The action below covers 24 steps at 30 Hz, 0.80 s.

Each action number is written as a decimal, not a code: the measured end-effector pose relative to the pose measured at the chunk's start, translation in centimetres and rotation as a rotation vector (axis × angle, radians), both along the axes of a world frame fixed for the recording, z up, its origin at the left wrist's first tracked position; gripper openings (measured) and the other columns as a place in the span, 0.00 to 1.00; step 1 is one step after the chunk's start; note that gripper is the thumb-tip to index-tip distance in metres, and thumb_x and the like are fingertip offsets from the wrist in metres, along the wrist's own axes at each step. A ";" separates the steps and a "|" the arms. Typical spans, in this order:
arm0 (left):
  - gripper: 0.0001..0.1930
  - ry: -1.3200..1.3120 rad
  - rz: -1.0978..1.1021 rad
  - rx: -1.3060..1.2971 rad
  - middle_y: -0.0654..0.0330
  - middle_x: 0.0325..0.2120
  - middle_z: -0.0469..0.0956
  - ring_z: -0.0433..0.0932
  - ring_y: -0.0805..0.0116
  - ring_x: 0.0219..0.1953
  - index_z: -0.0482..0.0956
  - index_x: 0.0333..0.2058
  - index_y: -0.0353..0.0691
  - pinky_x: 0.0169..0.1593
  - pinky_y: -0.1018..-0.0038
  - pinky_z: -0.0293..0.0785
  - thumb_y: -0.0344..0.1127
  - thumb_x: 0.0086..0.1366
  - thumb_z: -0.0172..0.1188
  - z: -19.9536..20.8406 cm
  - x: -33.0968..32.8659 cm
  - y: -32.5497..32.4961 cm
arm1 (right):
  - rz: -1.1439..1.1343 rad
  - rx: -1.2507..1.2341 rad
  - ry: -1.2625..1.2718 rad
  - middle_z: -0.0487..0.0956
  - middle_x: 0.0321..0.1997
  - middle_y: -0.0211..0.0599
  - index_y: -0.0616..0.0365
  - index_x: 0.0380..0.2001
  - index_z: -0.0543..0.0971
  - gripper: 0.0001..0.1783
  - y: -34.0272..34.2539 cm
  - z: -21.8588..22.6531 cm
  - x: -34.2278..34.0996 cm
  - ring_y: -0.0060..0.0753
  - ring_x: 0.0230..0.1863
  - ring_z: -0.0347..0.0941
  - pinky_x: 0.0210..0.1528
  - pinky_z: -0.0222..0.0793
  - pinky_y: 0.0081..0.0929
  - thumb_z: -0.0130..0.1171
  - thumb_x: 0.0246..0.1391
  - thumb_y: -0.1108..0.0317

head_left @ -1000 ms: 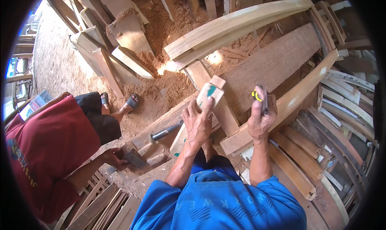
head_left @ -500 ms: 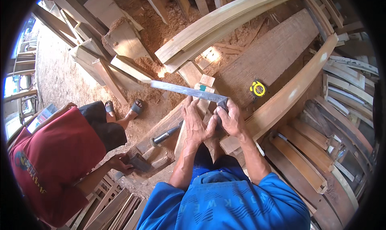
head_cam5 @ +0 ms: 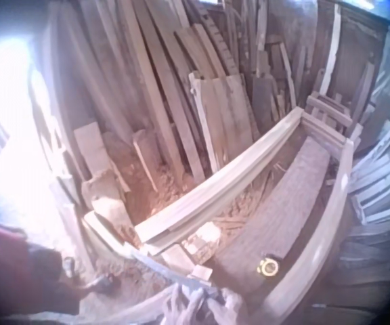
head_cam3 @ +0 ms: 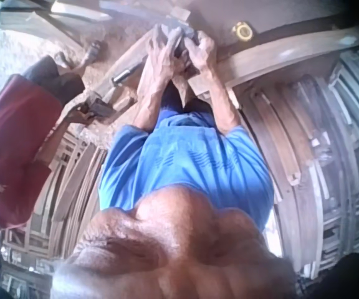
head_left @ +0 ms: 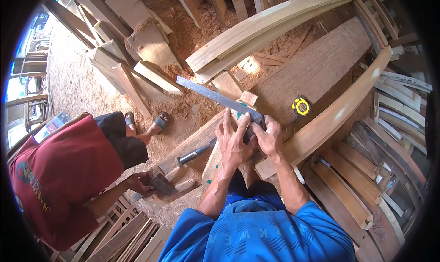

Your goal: The person shapes a piece of wood using a ruler and pencil to mark it, followed by striking a wooden peg into the wood with a large hammer-like tool.

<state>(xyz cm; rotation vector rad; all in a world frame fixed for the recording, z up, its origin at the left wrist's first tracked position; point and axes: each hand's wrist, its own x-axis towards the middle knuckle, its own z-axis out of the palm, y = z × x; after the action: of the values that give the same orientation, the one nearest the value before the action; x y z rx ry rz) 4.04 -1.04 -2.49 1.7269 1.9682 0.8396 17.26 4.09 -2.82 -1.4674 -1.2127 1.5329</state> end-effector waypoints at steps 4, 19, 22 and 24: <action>0.40 0.070 0.004 -0.012 0.31 0.68 0.55 0.62 0.31 0.65 0.75 0.63 0.55 0.65 0.42 0.59 0.40 0.48 0.74 0.5 0.2 0.3 | 0.046 0.088 -0.073 0.82 0.29 0.42 0.66 0.34 0.79 0.10 0.2 -0.3 0.2 0.30 0.30 0.77 0.36 0.73 0.35 0.64 0.61 0.68; 0.37 0.076 0.001 -0.001 0.32 0.67 0.56 0.62 0.32 0.64 0.75 0.63 0.57 0.65 0.43 0.58 0.46 0.52 0.71 -0.4 0.1 0.3 | 0.053 0.093 -0.002 0.82 0.31 0.37 0.66 0.36 0.79 0.08 0.1 -0.2 0.1 0.25 0.32 0.74 0.36 0.72 0.31 0.62 0.62 0.71; 0.36 0.085 0.003 -0.011 0.32 0.67 0.56 0.62 0.32 0.64 0.75 0.63 0.58 0.65 0.44 0.58 0.46 0.52 0.71 -0.3 0.2 0.3 | 0.043 0.112 0.004 0.82 0.31 0.38 0.66 0.36 0.79 0.07 0.2 -0.4 0.1 0.25 0.33 0.74 0.37 0.72 0.31 0.62 0.62 0.71; 0.36 0.080 0.005 -0.002 0.32 0.66 0.57 0.62 0.33 0.64 0.75 0.64 0.58 0.65 0.44 0.58 0.46 0.52 0.71 -0.3 0.1 0.4 | 0.054 0.140 0.005 0.82 0.31 0.38 0.66 0.36 0.79 0.07 0.2 -0.5 0.1 0.24 0.33 0.74 0.38 0.72 0.31 0.61 0.62 0.71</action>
<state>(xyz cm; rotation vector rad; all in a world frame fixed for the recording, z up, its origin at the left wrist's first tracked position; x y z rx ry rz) 4.19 -0.69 -2.81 1.7809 2.0253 0.7805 17.36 4.25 -3.36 -1.3494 -1.3388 1.4547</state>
